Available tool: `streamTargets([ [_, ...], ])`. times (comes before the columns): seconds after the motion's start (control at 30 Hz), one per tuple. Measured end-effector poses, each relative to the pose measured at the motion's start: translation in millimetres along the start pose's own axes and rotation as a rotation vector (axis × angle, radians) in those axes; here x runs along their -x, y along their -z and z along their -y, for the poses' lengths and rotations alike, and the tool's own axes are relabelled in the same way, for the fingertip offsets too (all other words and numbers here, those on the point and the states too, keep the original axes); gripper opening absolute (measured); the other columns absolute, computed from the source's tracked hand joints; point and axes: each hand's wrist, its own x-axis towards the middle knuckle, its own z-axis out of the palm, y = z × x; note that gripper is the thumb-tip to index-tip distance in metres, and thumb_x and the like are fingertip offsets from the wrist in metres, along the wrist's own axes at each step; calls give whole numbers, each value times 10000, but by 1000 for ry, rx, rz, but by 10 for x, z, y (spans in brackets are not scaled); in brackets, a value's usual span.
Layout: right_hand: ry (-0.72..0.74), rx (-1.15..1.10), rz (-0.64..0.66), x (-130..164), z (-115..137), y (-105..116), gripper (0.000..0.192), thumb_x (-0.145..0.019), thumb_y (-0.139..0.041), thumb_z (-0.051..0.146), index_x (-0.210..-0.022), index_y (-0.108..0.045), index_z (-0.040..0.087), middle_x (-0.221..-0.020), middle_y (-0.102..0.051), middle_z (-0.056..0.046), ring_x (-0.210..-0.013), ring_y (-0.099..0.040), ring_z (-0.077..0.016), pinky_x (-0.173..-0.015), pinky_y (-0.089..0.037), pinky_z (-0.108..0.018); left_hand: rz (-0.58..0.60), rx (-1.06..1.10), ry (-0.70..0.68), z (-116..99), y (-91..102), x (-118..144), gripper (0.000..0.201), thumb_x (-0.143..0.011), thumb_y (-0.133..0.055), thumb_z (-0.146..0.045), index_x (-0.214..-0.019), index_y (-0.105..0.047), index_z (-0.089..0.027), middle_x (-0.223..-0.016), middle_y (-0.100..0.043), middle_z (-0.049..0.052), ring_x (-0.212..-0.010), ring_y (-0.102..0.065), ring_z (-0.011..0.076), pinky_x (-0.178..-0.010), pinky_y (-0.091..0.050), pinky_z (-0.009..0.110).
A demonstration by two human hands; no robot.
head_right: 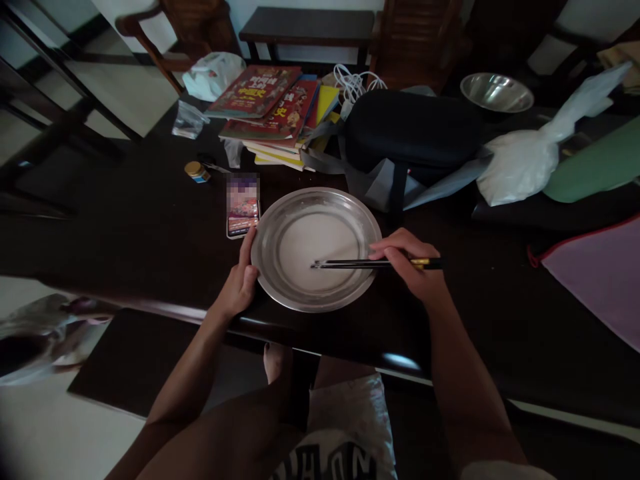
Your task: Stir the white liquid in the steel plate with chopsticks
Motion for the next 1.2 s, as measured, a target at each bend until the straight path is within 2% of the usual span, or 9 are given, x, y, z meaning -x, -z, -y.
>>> streamTargets([
  [0.1,16,47,68,-3,9,-11,189,-995,-638,282,-1016,-819,334,-889,-821,-9,-849,-720,-221,-762,-579,-405,-13,5,18,-4,-1,-4,845,-1070,-270,-640,-1726,-41,-157,-1709,-378,239,-1479,-553,346,-1168,-494,519],
  [0.27,-26,14,-66,1,8,-7,194,-1007,-626,314,-1025,-817,344,-783,-802,-11,-803,-719,-236,-723,-578,-417,-10,18,23,-9,4,-1,849,-1069,-264,-646,-1727,-38,-160,-1698,-399,240,-1451,-582,351,-1161,-502,534],
  [0.4,-9,47,44,-7,9,-15,185,-994,-636,322,-993,-820,339,-860,-822,-17,-845,-726,-243,-761,-597,-444,-18,21,15,4,5,2,833,-1070,-280,-636,-1728,-58,-175,-1705,-392,229,-1458,-574,360,-1154,-507,530],
  [0.47,-13,68,7,-7,0,-8,179,-991,-641,328,-980,-820,332,-889,-824,-21,-859,-731,-240,-784,-598,-446,-20,17,12,13,2,1,834,-1071,-280,-634,-1727,-62,-168,-1706,-388,232,-1454,-578,359,-1146,-512,520],
  [0.57,-48,41,-105,3,-18,5,190,-1005,-630,352,-987,-816,313,-796,-804,-22,-796,-729,-233,-734,-584,-422,-16,14,11,13,1,-1,845,-1071,-274,-640,-1726,-41,-158,-1682,-430,235,-1455,-580,345,-1144,-511,498],
  [0.73,2,46,48,4,-18,-8,184,-999,-635,324,-1002,-819,331,-864,-821,-19,-847,-729,-235,-763,-580,-421,-11,14,26,-19,4,-2,855,-1070,-267,-646,-1724,-29,-151,-1694,-406,238,-1460,-575,338,-1161,-497,499],
  [0.9,-30,50,-93,-1,-21,4,187,-1004,-631,357,-992,-815,322,-798,-806,-20,-792,-727,-236,-726,-574,-424,-13,19,16,-9,-1,2,849,-1072,-268,-644,-1726,-30,-156,-1695,-404,240,-1473,-563,343,-1168,-495,521],
  [1.07,20,54,43,-9,-5,-21,178,-994,-639,342,-980,-816,344,-861,-823,-9,-827,-730,-234,-760,-588,-438,-26,9,-1,33,-8,3,858,-1066,-274,-662,-1727,-37,-170,-1700,-399,231,-1473,-566,341,-1167,-505,505],
  [1.2,-24,46,-102,3,-12,-9,179,-1007,-633,345,-1012,-812,341,-810,-810,-16,-815,-726,-240,-736,-573,-437,-20,23,11,15,-6,-1,865,-1062,-276,-671,-1728,-42,-170,-1693,-412,230,-1467,-570,356,-1169,-506,532],
])
